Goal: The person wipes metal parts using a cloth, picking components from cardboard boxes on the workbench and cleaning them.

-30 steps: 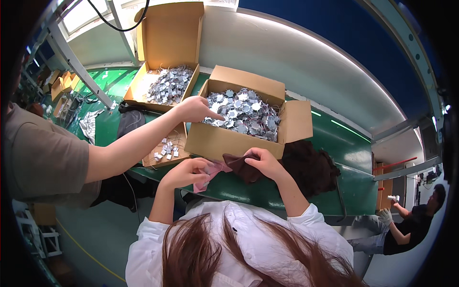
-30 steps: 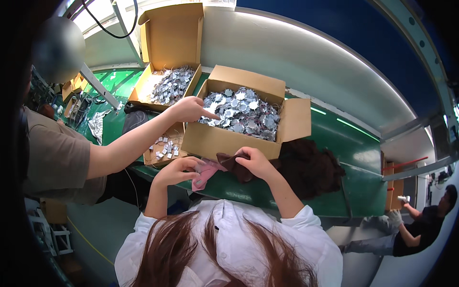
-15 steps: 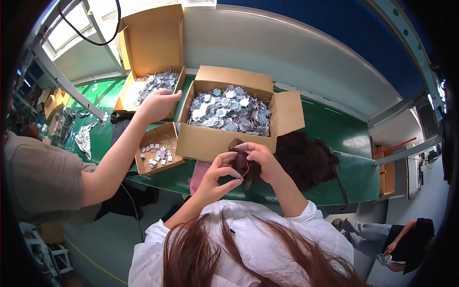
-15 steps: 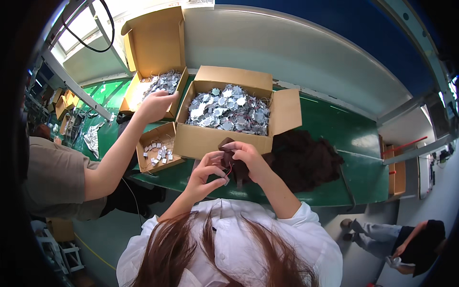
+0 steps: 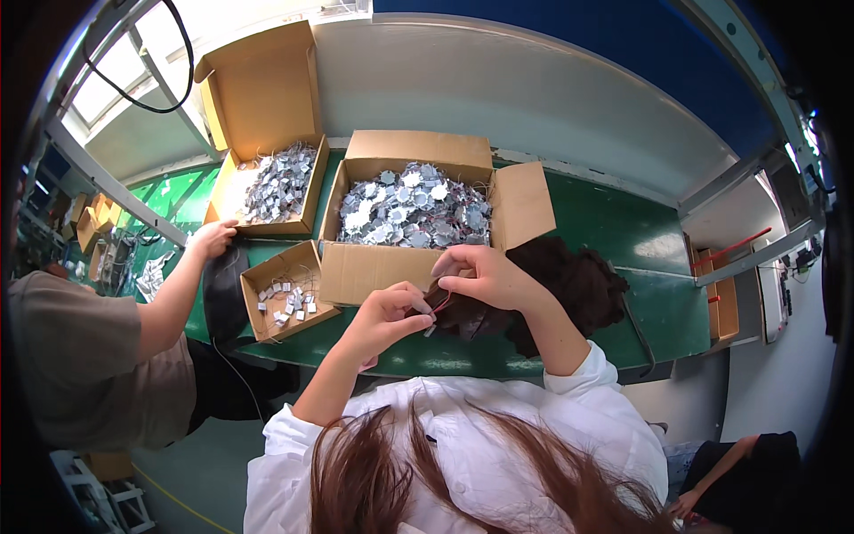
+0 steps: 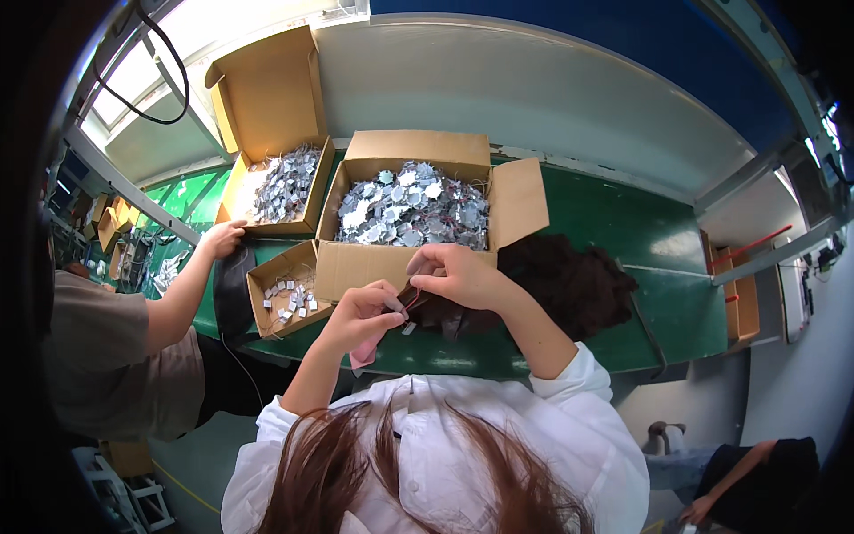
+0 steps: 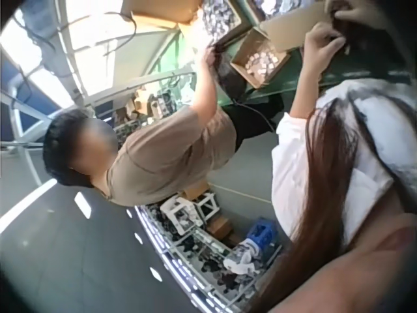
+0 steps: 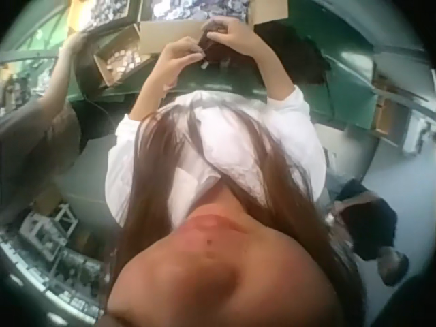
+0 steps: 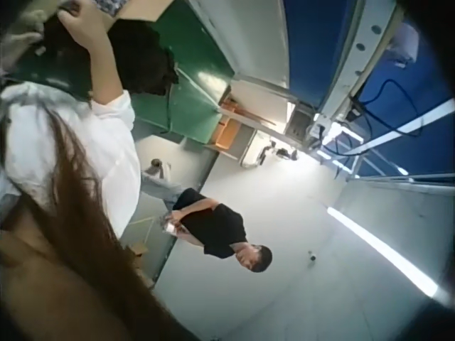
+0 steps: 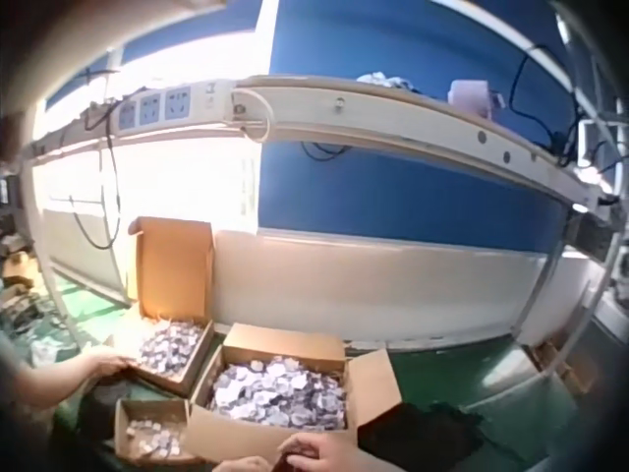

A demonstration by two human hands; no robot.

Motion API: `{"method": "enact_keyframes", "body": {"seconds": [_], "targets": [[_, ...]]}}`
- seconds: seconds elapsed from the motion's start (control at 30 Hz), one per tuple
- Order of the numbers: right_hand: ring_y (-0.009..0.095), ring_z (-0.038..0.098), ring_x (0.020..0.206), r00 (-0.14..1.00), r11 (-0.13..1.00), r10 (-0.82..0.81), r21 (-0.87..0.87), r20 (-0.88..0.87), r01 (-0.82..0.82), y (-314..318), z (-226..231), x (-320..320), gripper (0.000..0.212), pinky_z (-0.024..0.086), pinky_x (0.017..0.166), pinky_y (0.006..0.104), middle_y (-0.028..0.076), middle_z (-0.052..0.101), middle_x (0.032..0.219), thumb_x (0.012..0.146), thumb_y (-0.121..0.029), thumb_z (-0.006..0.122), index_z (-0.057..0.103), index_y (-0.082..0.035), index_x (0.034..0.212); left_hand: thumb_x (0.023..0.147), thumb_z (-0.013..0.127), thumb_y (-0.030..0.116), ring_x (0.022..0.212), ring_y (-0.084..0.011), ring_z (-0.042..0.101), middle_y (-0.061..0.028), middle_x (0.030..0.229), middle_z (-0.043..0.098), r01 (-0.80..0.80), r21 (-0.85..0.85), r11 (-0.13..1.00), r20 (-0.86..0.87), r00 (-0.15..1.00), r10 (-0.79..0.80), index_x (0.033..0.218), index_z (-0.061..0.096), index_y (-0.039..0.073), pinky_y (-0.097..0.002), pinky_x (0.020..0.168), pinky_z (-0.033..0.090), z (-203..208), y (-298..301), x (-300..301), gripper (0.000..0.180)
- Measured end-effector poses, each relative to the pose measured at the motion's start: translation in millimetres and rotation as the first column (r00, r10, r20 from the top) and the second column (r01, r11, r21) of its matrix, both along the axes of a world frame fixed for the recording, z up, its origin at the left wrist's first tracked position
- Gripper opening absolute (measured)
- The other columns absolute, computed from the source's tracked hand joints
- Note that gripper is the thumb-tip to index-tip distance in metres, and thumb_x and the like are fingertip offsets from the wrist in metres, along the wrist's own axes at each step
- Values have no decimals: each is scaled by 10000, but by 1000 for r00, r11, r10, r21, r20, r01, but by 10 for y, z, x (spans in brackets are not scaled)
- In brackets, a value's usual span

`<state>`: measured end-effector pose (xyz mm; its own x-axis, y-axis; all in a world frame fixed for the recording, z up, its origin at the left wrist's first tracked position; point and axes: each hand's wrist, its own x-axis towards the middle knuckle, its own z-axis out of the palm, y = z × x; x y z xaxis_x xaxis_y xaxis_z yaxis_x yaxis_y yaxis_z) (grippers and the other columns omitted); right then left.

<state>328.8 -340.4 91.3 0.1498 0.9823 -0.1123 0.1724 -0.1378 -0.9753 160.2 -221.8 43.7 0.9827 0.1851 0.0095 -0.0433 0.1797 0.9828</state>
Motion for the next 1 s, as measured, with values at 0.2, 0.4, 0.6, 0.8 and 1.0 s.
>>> {"method": "enact_keyframes", "body": {"seconds": [0.2,0.4,0.6,0.8,1.0], "targets": [[59,456,656,914,941,335,-138,231,-310,-37,335,227,166,389,598,212,-7,518,688,746,-114,622,536,5,824,740,575,-16,785,-120,511,-62,787,525,184,-149,972,31,983,-181,761,570,-48,-232,714,400,326,216,95,38],[54,448,685,980,973,185,152,-76,-172,-55,245,248,130,378,627,199,-24,492,735,762,-98,602,527,-5,813,760,574,49,758,-97,519,-41,795,546,33,-195,980,102,995,-13,779,544,-9,-211,699,410,528,251,270,68],[68,539,685,703,983,135,181,-699,-10,-157,181,170,199,439,567,190,36,553,784,822,-159,493,520,14,915,775,561,43,731,-85,536,-51,811,567,-27,-207,978,115,992,52,822,527,-15,-203,655,431,778,233,344,82],[108,559,795,695,991,125,125,-708,-50,-118,60,-129,402,462,701,235,74,560,877,744,-42,484,401,19,1132,770,560,5,702,-72,545,-62,805,568,-49,-29,998,169,984,53,836,536,-41,-180,616,441,974,209,360,84],[52,505,767,897,950,27,291,-442,115,-32,-147,-287,383,416,622,184,28,520,895,724,-44,546,477,-3,1098,770,550,-24,688,-79,567,-63,789,574,-174,71,982,262,953,150,841,530,-58,-171,600,458,989,93,329,81]]}}
